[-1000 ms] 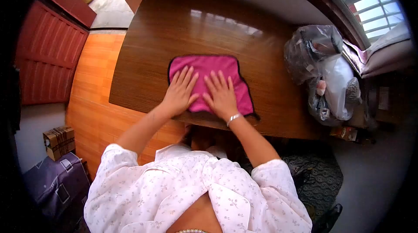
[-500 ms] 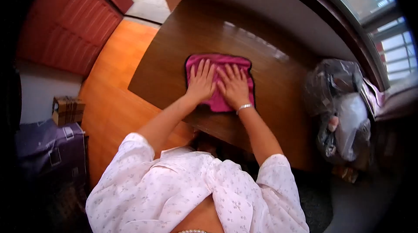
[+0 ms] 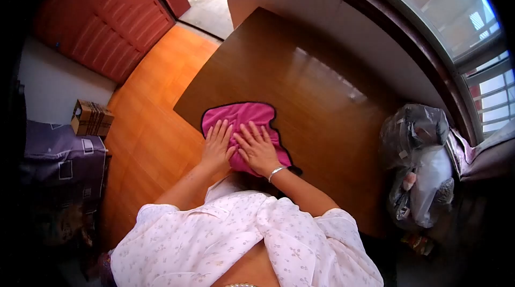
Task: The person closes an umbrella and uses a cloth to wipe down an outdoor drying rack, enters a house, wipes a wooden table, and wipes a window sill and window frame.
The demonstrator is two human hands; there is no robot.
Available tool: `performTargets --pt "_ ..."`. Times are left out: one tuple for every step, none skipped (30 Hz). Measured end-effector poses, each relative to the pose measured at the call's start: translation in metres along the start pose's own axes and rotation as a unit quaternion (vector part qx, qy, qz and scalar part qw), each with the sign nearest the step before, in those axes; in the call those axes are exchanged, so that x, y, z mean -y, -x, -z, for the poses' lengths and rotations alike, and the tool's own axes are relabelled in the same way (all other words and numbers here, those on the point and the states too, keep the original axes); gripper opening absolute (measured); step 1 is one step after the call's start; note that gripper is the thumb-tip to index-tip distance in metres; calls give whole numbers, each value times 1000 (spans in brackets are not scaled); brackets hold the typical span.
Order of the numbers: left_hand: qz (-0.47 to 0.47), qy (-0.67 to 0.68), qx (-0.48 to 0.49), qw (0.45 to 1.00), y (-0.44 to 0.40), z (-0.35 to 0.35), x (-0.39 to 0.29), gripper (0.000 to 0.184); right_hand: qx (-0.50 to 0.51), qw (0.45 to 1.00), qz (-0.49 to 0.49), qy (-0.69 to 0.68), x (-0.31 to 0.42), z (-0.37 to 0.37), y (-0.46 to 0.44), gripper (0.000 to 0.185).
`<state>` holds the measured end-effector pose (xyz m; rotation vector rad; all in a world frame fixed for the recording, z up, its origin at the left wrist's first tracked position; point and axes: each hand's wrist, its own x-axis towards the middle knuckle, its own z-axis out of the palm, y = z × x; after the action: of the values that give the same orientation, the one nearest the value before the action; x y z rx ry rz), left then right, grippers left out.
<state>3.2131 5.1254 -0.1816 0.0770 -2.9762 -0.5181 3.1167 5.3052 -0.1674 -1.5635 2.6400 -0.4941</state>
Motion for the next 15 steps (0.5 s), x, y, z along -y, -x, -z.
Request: performTargets --pt "-2 2 2 1000 -2 2 9 77 -4 1000 -2 4 -1 0 -9 52" --pt "1 -17 -8 1000 -9 2 19 77 -1 1000 17 -9 -3 1 -20 52" --pt "-3 -16 -10 1000 -19 6 29 77 3 999 35 -23 -5 0 -30 53" --pt "-2 -24 -26 999 -32 10 40 78 1 999 36 -15 -8 0 -43 54" --pt "0 -31 -41 999 -46 12 50 79 1 999 33 -12 -13 -1 -58 54" --pt "1 -39 -37 999 -62 17 59 79 -5 999 31 -10 -19 -2 -75 54" --pt "-2 -46 -35 998 -79 20 67 78 -13 999 30 -6 -26 -4 -92 55" --pt "-6 -44 -35 998 -97 23 76 77 -10 1000 19 -4 -33 -5 -108 54" --pt "-11 -41 -34 999 -117 26 86 76 -20 1000 14 -1 -42 -7 -127 53" --pt "-14 -37 -31 999 -138 25 94 76 -25 1000 -2 9 -50 -6 -146 53" --pt "-22 -27 -35 999 -161 24 101 74 -28 999 -16 20 -60 -5 -164 53" --pt "-30 -16 -40 999 -185 21 108 72 -32 999 -28 31 -74 -6 -183 53" --pt "-42 -14 -53 998 -211 18 115 70 -35 998 -43 43 -88 -4 -203 53" --pt "-53 -19 -67 996 -239 14 120 68 -33 996 -61 53 -104 -2 -221 52" --pt "-64 -23 -79 995 -267 9 125 67 -28 995 -79 62 -120 4 -238 52"
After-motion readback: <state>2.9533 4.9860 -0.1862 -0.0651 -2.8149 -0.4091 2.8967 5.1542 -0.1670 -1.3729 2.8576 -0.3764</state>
